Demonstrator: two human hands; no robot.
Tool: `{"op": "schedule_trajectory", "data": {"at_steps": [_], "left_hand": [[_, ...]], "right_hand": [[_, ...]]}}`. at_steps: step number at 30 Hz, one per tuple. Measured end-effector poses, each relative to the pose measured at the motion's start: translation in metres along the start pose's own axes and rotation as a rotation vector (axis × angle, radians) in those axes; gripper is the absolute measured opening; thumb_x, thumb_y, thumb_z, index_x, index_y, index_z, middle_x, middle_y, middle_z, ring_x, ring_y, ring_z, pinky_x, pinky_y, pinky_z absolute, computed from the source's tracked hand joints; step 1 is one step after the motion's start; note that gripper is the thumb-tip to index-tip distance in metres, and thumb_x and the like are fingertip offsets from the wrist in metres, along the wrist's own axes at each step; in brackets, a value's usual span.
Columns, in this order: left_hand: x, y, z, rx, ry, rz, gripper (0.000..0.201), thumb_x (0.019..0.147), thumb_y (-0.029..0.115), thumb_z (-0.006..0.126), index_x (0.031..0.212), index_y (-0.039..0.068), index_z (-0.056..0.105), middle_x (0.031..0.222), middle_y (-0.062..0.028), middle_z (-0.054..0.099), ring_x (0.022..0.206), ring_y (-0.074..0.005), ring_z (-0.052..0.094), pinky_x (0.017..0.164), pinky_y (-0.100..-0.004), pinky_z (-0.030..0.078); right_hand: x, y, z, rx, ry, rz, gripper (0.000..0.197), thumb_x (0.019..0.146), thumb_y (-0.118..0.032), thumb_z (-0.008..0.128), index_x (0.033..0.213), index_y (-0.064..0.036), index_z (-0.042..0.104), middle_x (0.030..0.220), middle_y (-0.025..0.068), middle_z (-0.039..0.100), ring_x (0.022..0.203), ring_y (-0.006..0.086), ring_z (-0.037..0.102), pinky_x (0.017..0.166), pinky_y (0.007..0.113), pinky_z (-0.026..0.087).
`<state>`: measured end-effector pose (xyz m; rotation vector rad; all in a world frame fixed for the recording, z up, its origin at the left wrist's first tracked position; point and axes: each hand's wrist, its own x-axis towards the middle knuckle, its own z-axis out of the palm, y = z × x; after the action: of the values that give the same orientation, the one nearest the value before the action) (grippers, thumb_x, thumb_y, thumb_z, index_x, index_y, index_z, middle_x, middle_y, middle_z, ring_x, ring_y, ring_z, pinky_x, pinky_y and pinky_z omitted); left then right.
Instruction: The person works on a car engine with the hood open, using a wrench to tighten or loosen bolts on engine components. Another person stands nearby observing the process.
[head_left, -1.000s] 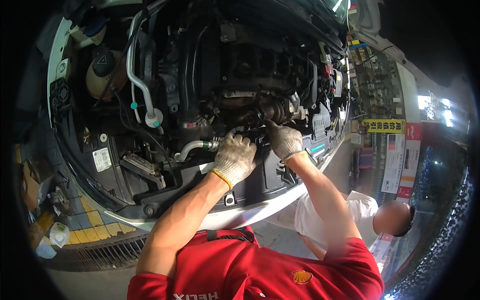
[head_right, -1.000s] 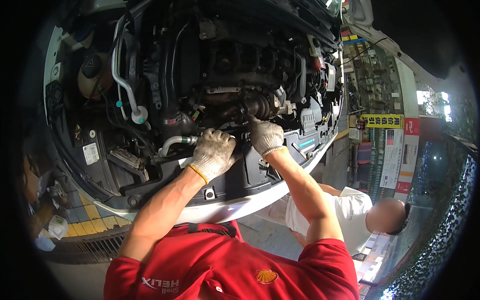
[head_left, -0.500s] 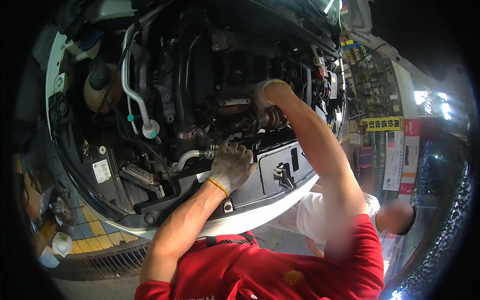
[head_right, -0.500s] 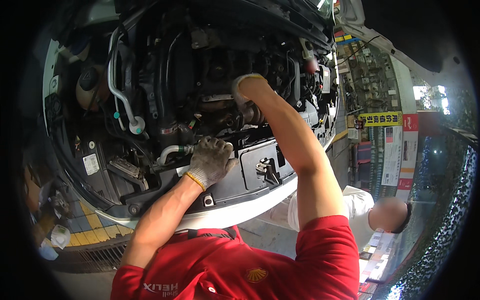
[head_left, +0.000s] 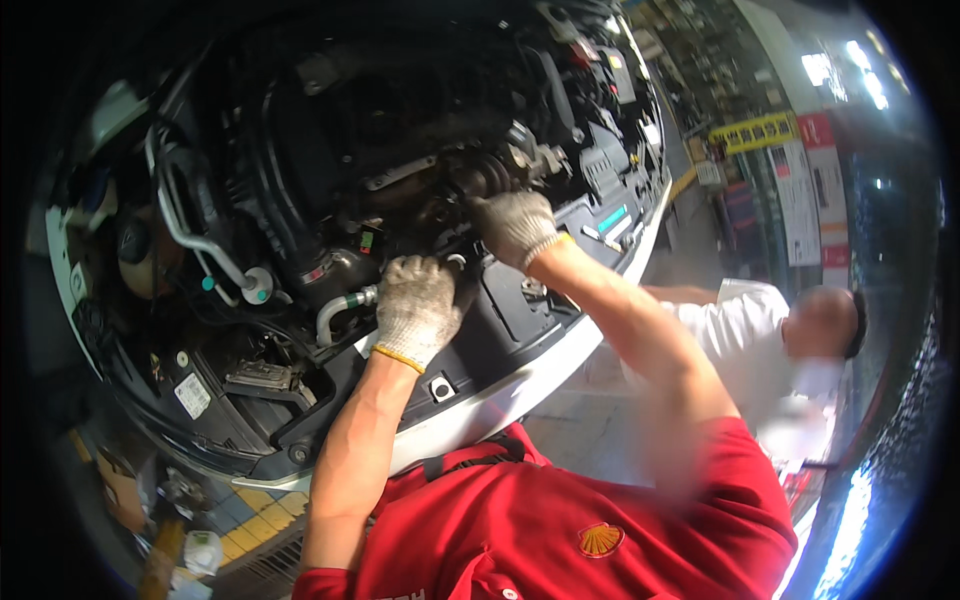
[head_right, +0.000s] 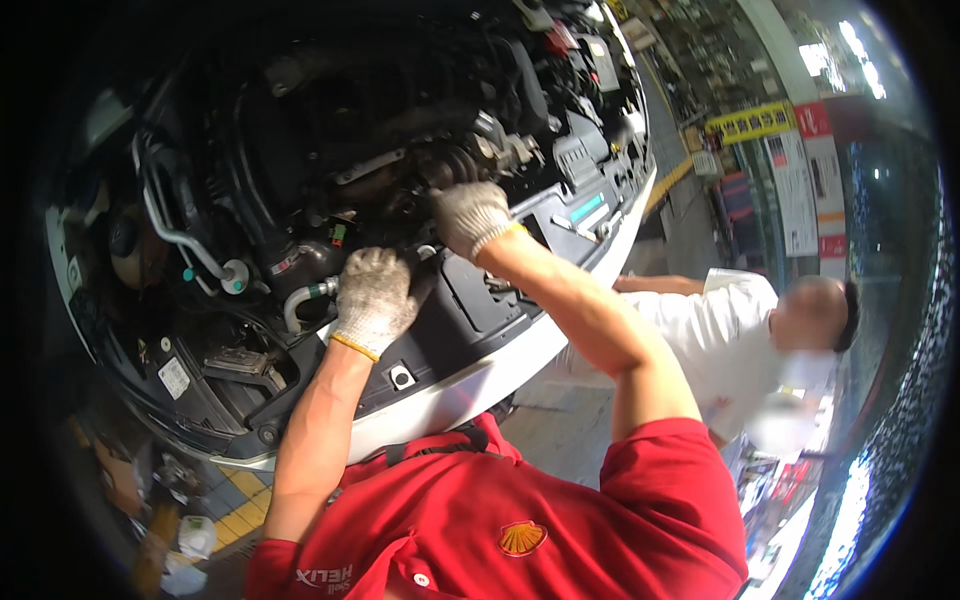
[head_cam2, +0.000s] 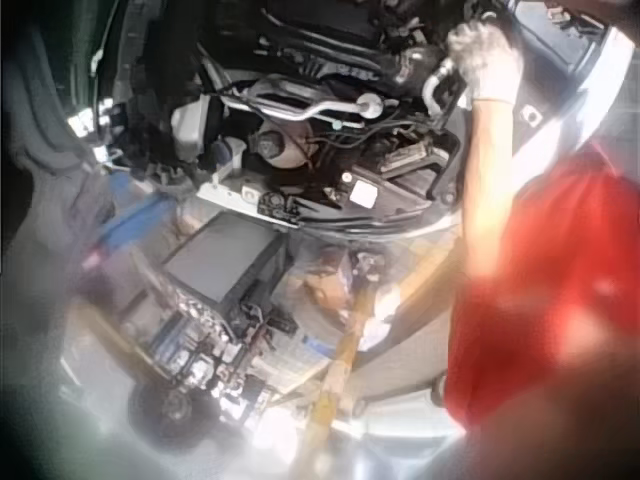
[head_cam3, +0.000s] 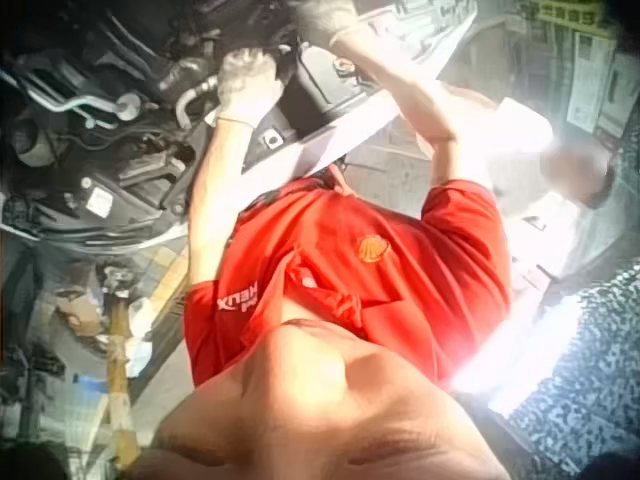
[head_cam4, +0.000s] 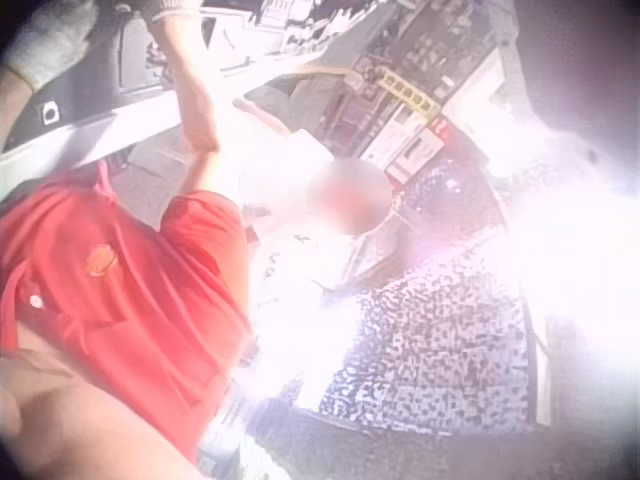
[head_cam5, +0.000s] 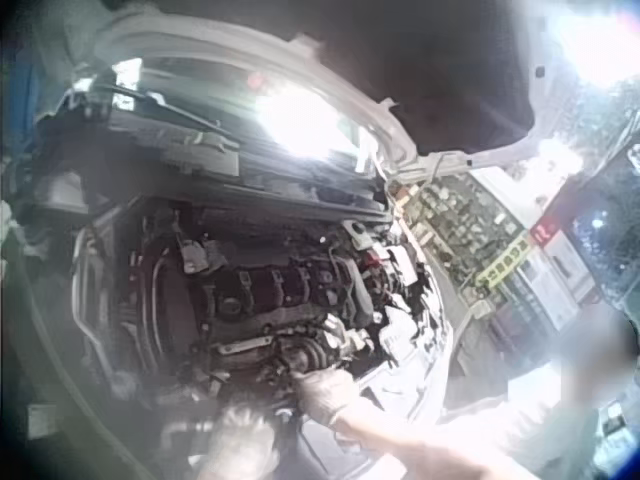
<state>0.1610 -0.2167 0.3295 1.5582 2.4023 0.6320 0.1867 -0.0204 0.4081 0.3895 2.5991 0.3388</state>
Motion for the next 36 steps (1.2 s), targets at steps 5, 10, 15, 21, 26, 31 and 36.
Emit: {"op": "schedule_trajectory", "data": {"at_steps": [5, 10, 15, 21, 26, 31, 36], "left_hand": [[0.003, 0.001, 0.0, -0.155, 0.234, 0.024, 0.034, 0.096, 0.04, 0.075, 0.108, 0.008, 0.075, 0.105, -0.0145, 0.075, 0.102, -0.0359, 0.069, 0.093, -0.0491, 0.053], [0.005, 0.005, -0.004, -0.171, 0.211, 0.037, 0.033, 0.096, 0.036, 0.075, 0.11, 0.006, 0.075, 0.109, -0.016, 0.076, 0.104, -0.0392, 0.069, 0.094, -0.0507, 0.053], [0.01, 0.009, -0.017, -0.229, 0.1, -0.097, 0.041, 0.099, 0.039, 0.071, 0.123, 0.005, 0.074, 0.122, -0.0184, 0.074, 0.115, -0.0392, 0.069, 0.1, -0.0488, 0.053], [0.062, -0.022, -0.024, -0.3, -0.032, -0.338, 0.054, 0.097, 0.04, 0.072, 0.14, 0.008, 0.069, 0.142, -0.0219, 0.068, 0.133, -0.0405, 0.063, 0.111, -0.0475, 0.05], [0.124, -0.041, -0.012, -0.115, -0.409, -0.386, 0.102, 0.084, 0.035, 0.082, 0.171, 0.018, 0.031, 0.155, -0.0281, 0.057, 0.141, -0.0439, 0.058, 0.119, -0.0478, 0.049], [0.14, -0.062, 0.026, -0.033, -0.408, -0.365, 0.115, 0.079, 0.023, 0.086, 0.174, 0.02, 0.022, 0.155, -0.0288, 0.055, 0.137, -0.0449, 0.06, 0.116, -0.0489, 0.052], [0.133, -0.081, 0.047, -0.036, -0.201, -0.171, 0.109, 0.078, 0.009, 0.082, 0.172, 0.016, 0.027, 0.152, -0.0291, 0.058, 0.128, -0.0466, 0.066, 0.11, -0.0504, 0.055]], "right_hand": [[-0.006, 0.019, -0.058, 0.324, 0.142, -0.054, 0.031, 0.099, -0.018, 0.061, 0.126, -0.015, 0.077, 0.106, 0.0177, 0.081, 0.098, 0.0364, 0.079, 0.08, 0.048, 0.064], [-0.028, 0.06, -0.079, 1.204, 0.195, -0.019, 0.047, 0.103, -0.031, 0.067, 0.146, -0.0127, 0.069, 0.118, 0.0139, 0.08, 0.098, 0.0215, 0.077, 0.091, 0.037, 0.062], [-0.028, 0.096, -0.044, 1.573, 0.243, -0.321, 0.065, 0.1, -0.043, 0.074, 0.15, -0.0021, 0.063, 0.119, 0.0142, 0.077, 0.09, 0.0173, 0.076, 0.085, 0.029, 0.062], [-0.036, 0.107, -0.033, 1.535, 0.502, 0.13, 0.04, 0.101, -0.036, 0.07, 0.127, -0.0061, 0.079, 0.097, 0.0099, 0.08, 0.089, 0.0134, 0.074, 0.083, 0.029, 0.058], [-0.015, 0.117, 0.004, 1.426, 0.714, 0.073, 0.041, 0.106, -0.038, 0.065, 0.123, -0.0035, 0.079, 0.099, 0.0149, 0.079, 0.087, 0.0199, 0.075, 0.082, 0.033, 0.058], [-0.002, 0.108, 0.01, 1.5, 0.63, 0.201, 0.038, 0.107, -0.036, 0.066, 0.112, -0.0003, 0.078, 0.087, 0.0146, 0.073, 0.075, 0.019, 0.069, 0.069, 0.035, 0.053], [0.005, 0.094, 0.012, 1.45, 0.638, 0.158, 0.035, 0.107, -0.034, 0.065, 0.118, -0.0018, 0.075, 0.089, 0.0136, 0.075, 0.08, 0.021, 0.07, 0.076, 0.036, 0.055]]}}
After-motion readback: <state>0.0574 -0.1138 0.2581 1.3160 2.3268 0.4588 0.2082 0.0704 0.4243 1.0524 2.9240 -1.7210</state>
